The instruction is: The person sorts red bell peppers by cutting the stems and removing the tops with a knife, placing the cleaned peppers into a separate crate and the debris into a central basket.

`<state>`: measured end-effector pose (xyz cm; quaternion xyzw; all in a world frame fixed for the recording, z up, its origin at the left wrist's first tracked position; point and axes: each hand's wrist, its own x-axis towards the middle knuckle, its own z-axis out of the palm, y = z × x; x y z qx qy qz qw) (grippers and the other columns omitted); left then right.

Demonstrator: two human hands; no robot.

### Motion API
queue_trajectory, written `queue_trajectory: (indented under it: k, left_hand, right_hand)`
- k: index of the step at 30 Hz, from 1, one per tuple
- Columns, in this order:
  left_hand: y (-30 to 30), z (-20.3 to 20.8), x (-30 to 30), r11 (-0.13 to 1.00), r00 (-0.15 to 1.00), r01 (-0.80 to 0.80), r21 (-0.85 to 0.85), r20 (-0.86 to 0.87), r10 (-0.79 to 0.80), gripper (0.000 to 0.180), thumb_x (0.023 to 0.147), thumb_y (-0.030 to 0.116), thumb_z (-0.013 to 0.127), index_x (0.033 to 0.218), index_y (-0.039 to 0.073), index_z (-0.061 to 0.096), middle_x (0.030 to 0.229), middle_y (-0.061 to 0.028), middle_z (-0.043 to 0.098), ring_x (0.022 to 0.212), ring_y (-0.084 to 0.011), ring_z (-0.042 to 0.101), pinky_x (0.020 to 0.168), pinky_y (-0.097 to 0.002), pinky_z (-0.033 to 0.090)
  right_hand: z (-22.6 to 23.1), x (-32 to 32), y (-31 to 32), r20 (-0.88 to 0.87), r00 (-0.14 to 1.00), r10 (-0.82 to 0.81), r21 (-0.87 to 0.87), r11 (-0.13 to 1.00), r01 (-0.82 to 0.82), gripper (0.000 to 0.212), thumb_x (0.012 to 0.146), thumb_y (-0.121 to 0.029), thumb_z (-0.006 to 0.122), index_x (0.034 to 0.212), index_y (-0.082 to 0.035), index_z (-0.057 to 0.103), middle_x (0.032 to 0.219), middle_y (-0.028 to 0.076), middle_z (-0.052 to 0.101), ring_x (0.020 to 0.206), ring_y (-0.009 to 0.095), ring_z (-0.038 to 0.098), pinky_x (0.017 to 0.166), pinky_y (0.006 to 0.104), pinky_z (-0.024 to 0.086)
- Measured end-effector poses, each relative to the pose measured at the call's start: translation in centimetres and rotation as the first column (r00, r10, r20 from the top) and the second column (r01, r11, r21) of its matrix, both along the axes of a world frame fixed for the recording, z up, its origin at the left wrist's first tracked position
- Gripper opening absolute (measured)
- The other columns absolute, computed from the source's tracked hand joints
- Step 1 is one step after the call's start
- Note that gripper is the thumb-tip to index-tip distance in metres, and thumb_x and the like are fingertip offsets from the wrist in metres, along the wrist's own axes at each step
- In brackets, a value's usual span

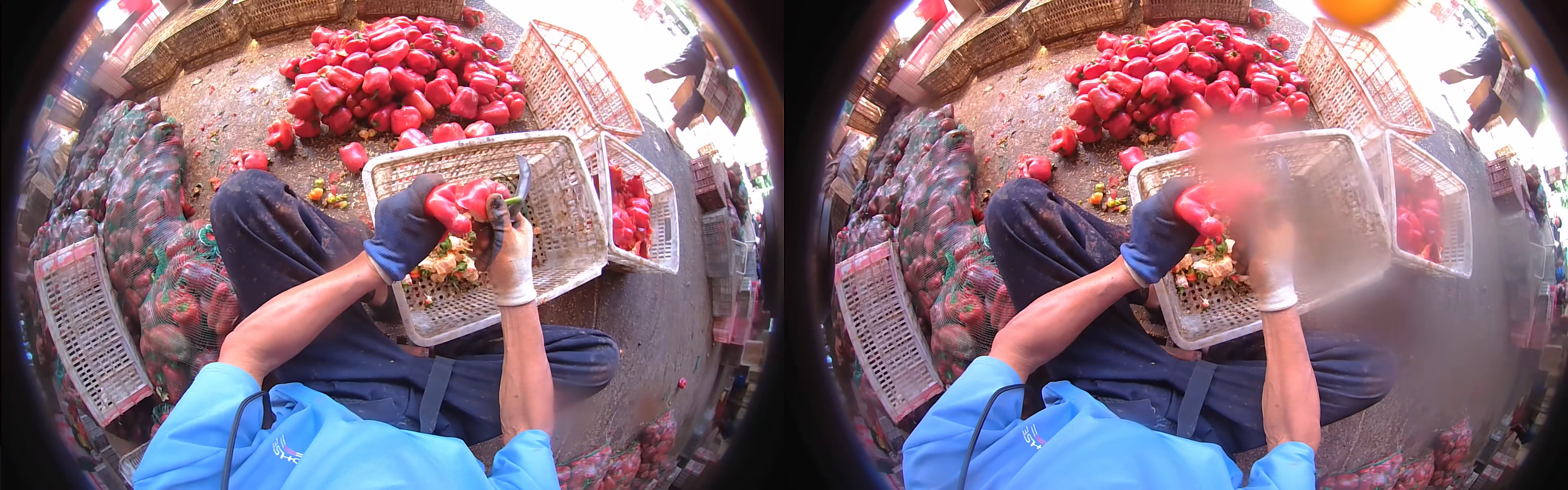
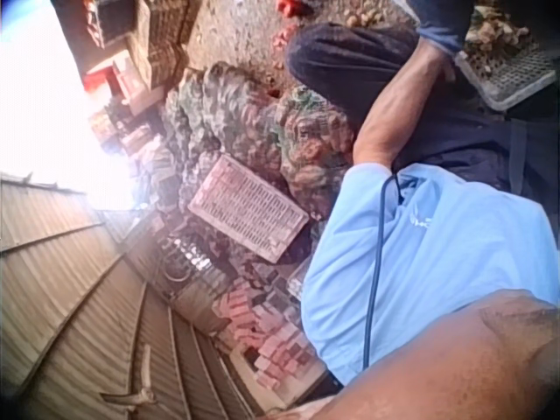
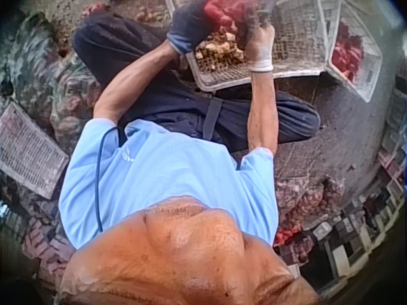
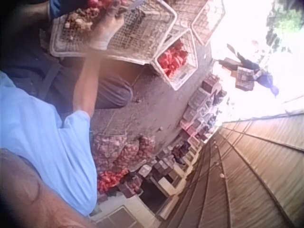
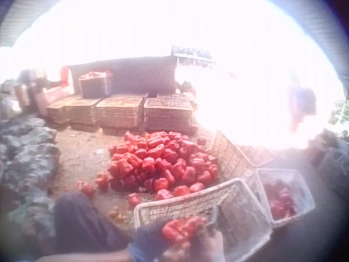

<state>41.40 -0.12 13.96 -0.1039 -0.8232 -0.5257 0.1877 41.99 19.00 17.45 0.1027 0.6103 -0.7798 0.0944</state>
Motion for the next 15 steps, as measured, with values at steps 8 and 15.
queue_trajectory:
  k: [8, 15]
  left_hand:
    - [-0.2, 0.8, -1.6, 0.987, 0.994, -0.097, 0.131, 0.059, 0.089, 0.031, 0.089, 0.024, 0.086, 0.116, 0.014, 0.074, 0.096, -0.0137, 0.080, 0.089, -0.0348, 0.080, 0.079, -0.0418, 0.061]
    - [-1.9, -0.4, -3.4, 0.903, 0.936, -0.137, 0.407, 0.352, -0.017, 0.023, 0.093, 0.019, 0.078, 0.112, 0.006, 0.075, 0.096, -0.0124, 0.078, 0.092, -0.0227, 0.077, 0.086, -0.0364, 0.059]
  right_hand:
    - [1.3, 0.9, -0.1, -0.062, 0.863, 0.501, 0.340, 0.824, -0.454, 0.031, 0.104, -0.034, 0.078, 0.113, -0.005, 0.073, 0.081, 0.001, 0.069, 0.054, 0.006, 0.057, 0.047, 0.0231, 0.042]
    - [2.0, 0.7, 4.1, -0.016, 0.967, 0.254, -0.163, 0.954, -0.253, 0.049, 0.112, -0.040, 0.062, 0.138, 0.001, 0.064, 0.078, 0.006, 0.063, 0.050, 0.007, 0.047, 0.041, 0.0237, 0.032]
